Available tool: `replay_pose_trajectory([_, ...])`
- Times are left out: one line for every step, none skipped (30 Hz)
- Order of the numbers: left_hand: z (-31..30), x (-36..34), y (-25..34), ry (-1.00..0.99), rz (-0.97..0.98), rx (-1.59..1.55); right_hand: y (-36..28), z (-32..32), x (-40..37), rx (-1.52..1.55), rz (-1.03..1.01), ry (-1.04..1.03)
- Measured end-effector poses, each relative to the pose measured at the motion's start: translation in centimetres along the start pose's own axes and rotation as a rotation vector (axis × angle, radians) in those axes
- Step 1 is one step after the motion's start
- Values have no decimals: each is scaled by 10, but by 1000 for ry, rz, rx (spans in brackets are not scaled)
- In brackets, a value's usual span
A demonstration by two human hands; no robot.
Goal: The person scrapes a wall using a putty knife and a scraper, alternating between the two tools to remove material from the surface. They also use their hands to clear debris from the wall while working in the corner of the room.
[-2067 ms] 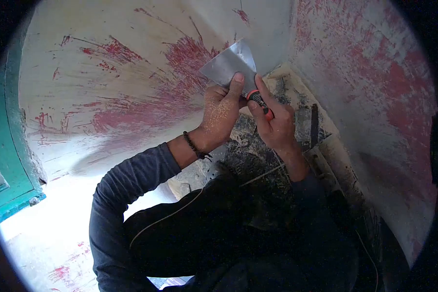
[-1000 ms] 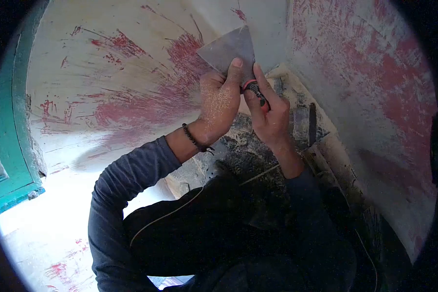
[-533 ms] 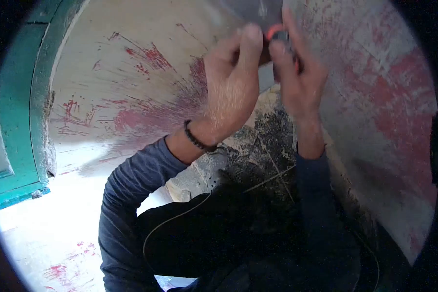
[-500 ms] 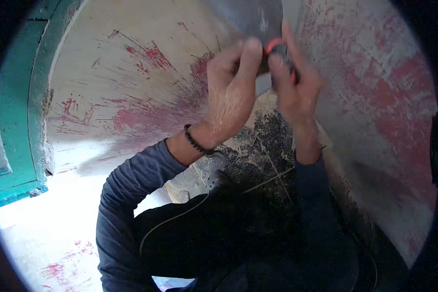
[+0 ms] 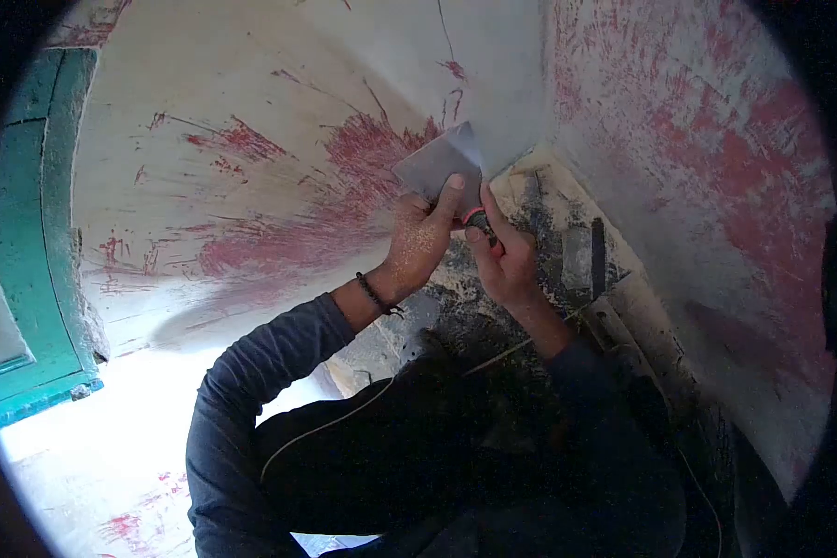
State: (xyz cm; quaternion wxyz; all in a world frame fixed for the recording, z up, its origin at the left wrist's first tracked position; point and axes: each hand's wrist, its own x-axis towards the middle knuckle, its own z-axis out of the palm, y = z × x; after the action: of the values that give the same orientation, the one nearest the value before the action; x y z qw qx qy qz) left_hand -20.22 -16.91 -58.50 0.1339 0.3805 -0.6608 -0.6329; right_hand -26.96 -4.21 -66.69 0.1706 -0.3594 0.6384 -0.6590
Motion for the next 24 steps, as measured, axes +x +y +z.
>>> replay_pose_trajectory([-1,-1,-2,23,28,1,-3,1,0,22,13,-2])
replay_pose_trajectory([-2,-2,-6,46,55,1,-5,1,0,6,-22,-8])
replay_pose_trajectory([-2,-3,-10,65,81,2,-6,0,-1,-12,-57,-12])
replay_pose_trajectory([-4,-5,-12,76,106,-5,-8,-1,0,-30,-92,-17])
replay_pose_trajectory([-6,-7,-14,85,132,-12,-11,-1,-1,-17,-47,-44])
replay_pose_trajectory([-6,-10,-12,95,159,-20,-16,-1,-3,-3,-2,-73])
replay_pose_trajectory([-5,-11,-9,107,177,-16,-20,0,-4,11,42,-104])
replay_pose_trajectory([-5,-13,-5,120,195,-11,-21,2,-5,30,52,-100])
replay_pose_trajectory([-5,-14,-1,135,213,-5,-23,4,-5,50,64,-98])
replay_pose_trajectory([-7,-14,-3,133,221,34,-25,5,-6,68,77,-95])
replay_pose_trajectory([-10,-13,-6,132,230,72,-26,6,-7,79,81,-94])
replay_pose_trajectory([-12,-13,-4,131,240,109,-28,6,-6,90,85,-93])
replay_pose_trajectory([-11,-12,-3,147,261,112,-30,5,-5,100,90,-92])
replay_pose_trajectory([-11,-11,-1,162,278,115,-33,4,-4,96,82,-94])
replay_pose_trajectory([-8,-12,2,176,290,119,-38,3,-3,92,79,-95])
replay_pose_trajectory([-7,-13,6,178,282,144,-42,2,-3,86,77,-95])
replay_pose_trajectory([-8,-15,10,178,273,170,-44,1,-3,94,96,-101])
replay_pose_trajectory([-7,-16,13,178,267,195,-46,0,-4,102,113,-107])
replay_pose_trajectory([-7,-17,15,176,269,217,-47,-1,-4,109,127,-112])
replay_pose_trajectory([-8,-17,17,173,274,239,-48,-2,-4,86,127,-114])
replay_pose_trajectory([-9,-16,18,172,280,264,-49,-2,-4,65,125,-118])
replay_pose_trajectory([-8,-16,18,176,296,242,-50,-1,-4,46,119,-122])
replay_pose_trajectory([-6,-16,17,184,312,221,-50,1,-4,54,113,-109])
replay_pose_trajectory([-6,-16,15,194,328,199,-49,3,-4,62,105,-99])
